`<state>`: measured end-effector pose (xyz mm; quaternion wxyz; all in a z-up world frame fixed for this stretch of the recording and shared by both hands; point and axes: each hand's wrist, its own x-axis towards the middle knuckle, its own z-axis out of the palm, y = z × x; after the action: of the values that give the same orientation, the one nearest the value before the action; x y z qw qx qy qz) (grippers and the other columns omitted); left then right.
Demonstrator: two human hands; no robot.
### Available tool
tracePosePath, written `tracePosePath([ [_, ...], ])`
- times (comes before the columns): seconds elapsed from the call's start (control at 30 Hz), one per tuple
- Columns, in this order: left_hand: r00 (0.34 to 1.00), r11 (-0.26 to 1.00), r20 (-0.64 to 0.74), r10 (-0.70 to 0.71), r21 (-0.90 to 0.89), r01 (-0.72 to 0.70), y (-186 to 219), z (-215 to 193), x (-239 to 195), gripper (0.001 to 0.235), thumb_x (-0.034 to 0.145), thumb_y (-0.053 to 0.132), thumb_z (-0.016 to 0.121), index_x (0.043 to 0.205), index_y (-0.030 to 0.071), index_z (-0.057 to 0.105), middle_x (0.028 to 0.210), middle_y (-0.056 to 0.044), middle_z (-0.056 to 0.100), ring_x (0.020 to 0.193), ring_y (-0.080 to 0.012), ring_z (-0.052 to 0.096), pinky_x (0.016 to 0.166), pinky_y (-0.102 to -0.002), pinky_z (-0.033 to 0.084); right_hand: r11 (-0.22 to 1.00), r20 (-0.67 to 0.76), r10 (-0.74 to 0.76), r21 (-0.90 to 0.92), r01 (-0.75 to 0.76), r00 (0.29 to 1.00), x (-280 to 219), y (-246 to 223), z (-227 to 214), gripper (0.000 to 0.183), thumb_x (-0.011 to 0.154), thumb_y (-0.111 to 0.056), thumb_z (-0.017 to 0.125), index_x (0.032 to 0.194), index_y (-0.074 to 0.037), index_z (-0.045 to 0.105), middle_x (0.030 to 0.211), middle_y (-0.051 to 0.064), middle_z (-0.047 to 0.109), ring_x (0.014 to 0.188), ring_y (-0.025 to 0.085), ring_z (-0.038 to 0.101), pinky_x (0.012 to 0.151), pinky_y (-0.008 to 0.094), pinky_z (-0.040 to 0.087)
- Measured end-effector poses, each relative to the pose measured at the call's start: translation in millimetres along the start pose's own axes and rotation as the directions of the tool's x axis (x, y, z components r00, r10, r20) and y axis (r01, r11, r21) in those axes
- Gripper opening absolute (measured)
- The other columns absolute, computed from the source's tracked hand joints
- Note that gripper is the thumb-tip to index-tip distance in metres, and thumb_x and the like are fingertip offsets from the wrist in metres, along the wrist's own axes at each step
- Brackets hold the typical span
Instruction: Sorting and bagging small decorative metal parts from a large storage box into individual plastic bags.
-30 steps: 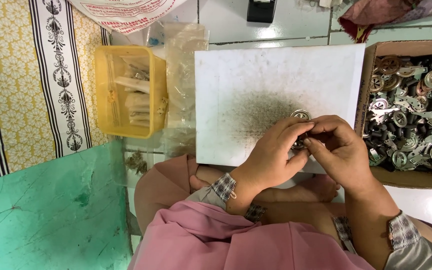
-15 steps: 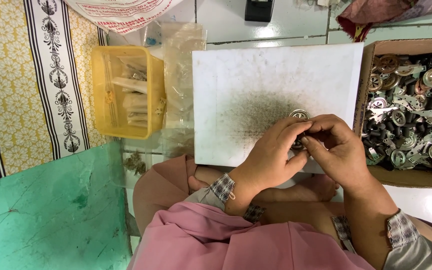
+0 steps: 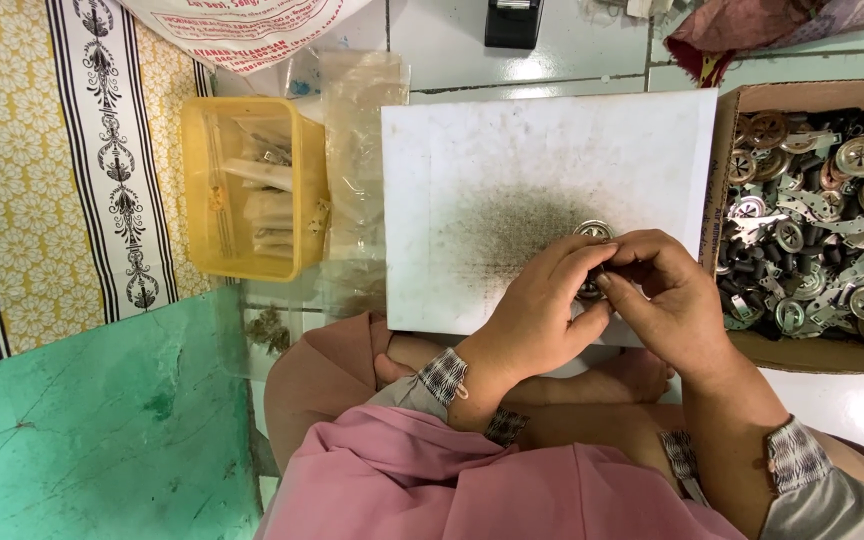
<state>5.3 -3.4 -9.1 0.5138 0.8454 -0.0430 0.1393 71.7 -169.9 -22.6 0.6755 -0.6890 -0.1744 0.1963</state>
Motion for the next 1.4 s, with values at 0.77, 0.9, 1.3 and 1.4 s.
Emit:
tracePosePath([
  [0.77,0.999,1.000,-0.034,-0.016,0.010,0.017,-12,0,-1,0.041,0.086,0.003,0.072,0.126,0.009,0.065,0.110,-0.010,0.066,0.102,-0.0323,0.071,0.088,-0.042,0.063,0.990,-0.079,-0.017,-0.138,0.006,0.997,-6,-7,2,0.010,0.088,0.011,0.072,0.098,0.008,0.069,0.096,0.021,0.070,0.091,0.028,0.074,0.078,0.040,0.062],
  [0.9,0.996,0.996,-0.054,-0.070,0.048,0.072,-14,0,-5,0.028,0.089,0.005,0.072,0.117,0.012,0.068,0.096,-0.007,0.067,0.092,-0.0299,0.071,0.081,-0.041,0.063,0.983,-0.122,0.068,-0.163,-0.088,0.990,-9,-14,3,0.012,0.091,0.008,0.072,0.102,0.004,0.073,0.088,0.016,0.071,0.083,0.020,0.070,0.076,0.038,0.061],
  [1.3,0.975,0.953,-0.002,-0.224,-0.208,0.219,0,-8,3,0.020,0.092,0.000,0.070,0.112,0.004,0.070,0.086,-0.017,0.071,0.081,-0.0355,0.071,0.065,-0.040,0.061,0.939,-0.147,0.197,-0.255,-0.230,0.969,-3,-26,0,0.018,0.084,0.005,0.079,0.101,0.001,0.076,0.081,0.014,0.073,0.077,0.019,0.068,0.075,0.035,0.057],
  [1.4,0.969,0.945,0.002,-0.247,-0.220,0.241,-3,-7,2,0.020,0.093,0.002,0.070,0.113,0.006,0.070,0.087,-0.015,0.073,0.083,-0.0327,0.073,0.066,-0.038,0.062,0.936,-0.148,0.185,-0.275,-0.220,0.972,-2,-27,1,0.019,0.085,0.004,0.079,0.103,-0.002,0.078,0.080,0.013,0.074,0.076,0.018,0.068,0.074,0.034,0.057],
])
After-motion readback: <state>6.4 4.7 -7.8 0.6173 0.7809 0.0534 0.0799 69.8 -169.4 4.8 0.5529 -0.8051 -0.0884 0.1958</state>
